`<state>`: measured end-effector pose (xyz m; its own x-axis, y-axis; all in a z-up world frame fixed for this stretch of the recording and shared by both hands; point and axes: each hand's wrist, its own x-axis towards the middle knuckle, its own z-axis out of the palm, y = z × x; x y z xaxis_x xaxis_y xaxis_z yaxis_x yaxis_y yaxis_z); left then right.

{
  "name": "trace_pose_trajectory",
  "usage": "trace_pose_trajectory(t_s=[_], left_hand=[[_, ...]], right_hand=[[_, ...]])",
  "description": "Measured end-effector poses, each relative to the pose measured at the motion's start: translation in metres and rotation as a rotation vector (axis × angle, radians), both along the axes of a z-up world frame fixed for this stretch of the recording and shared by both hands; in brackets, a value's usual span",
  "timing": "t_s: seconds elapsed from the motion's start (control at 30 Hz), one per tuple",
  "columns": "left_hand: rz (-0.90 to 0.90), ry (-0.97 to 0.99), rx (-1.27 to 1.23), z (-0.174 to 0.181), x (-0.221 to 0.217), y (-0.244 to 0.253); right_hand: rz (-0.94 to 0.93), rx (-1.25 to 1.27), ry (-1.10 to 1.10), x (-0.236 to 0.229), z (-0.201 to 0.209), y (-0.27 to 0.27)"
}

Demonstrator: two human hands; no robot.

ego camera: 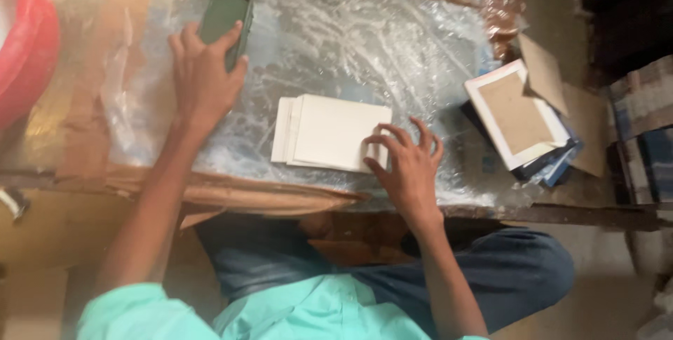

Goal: The person sits on the floor and repeatedly smooths the edges and surfaces of small white paper sheets using a green rectangular tool. The person opens and closes the sheets, aligns them, and rubs the tool along the edges and faces.

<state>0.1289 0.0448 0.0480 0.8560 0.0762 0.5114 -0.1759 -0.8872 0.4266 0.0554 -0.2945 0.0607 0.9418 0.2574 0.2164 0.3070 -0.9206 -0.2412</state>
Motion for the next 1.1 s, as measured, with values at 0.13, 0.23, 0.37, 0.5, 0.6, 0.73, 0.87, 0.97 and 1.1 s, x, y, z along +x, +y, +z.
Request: trace_pose_trajectory(t_s=[0.13, 0.23, 0.37, 0.5, 0.6, 0.73, 0.87, 0.97, 1.1], left_hand=[[0.042, -0.055, 0.023, -0.007, 0.011, 0.000], [0.032, -0.038, -0.017, -0.016, 0.020, 0.016], [-0.044, -0.119, 0.019, -0.017, 0.057, 0.041], [-0.203, 0.179, -0.260, -0.011, 0.088, 0.057], [-0.565, 0.272, -0.393, -0.009, 0.080, 0.053], [-0.043, 0.078, 0.349, -0.024, 0.038, 0.036], [0.019, 0.080, 0.006, -0.022, 0.019, 0.030], [-0.209, 0.243, -0.448, -0.009, 0.015, 0.018], [-0.057, -0.009, 0.220, -0.004, 0.002, -0.016]], right_hand=[[0.008, 0.032, -0.032, -0.003, -0.003, -0.004], [0.002, 0.019, -0.039, -0.002, -0.004, -0.002], [0.020, 0.032, -0.044, 0.000, 0.001, -0.001], [0.018, 0.016, -0.010, -0.004, 0.000, -0.001], [0.037, 0.056, -0.016, -0.004, 0.003, -0.001], [0.037, 0.062, -0.014, -0.005, 0.003, -0.004], [0.034, 0.054, -0.007, -0.004, 0.001, -0.003], [0.044, 0.066, 0.002, -0.002, 0.003, -0.003], [0.036, 0.072, 0.024, -0.001, 0.006, -0.004]])
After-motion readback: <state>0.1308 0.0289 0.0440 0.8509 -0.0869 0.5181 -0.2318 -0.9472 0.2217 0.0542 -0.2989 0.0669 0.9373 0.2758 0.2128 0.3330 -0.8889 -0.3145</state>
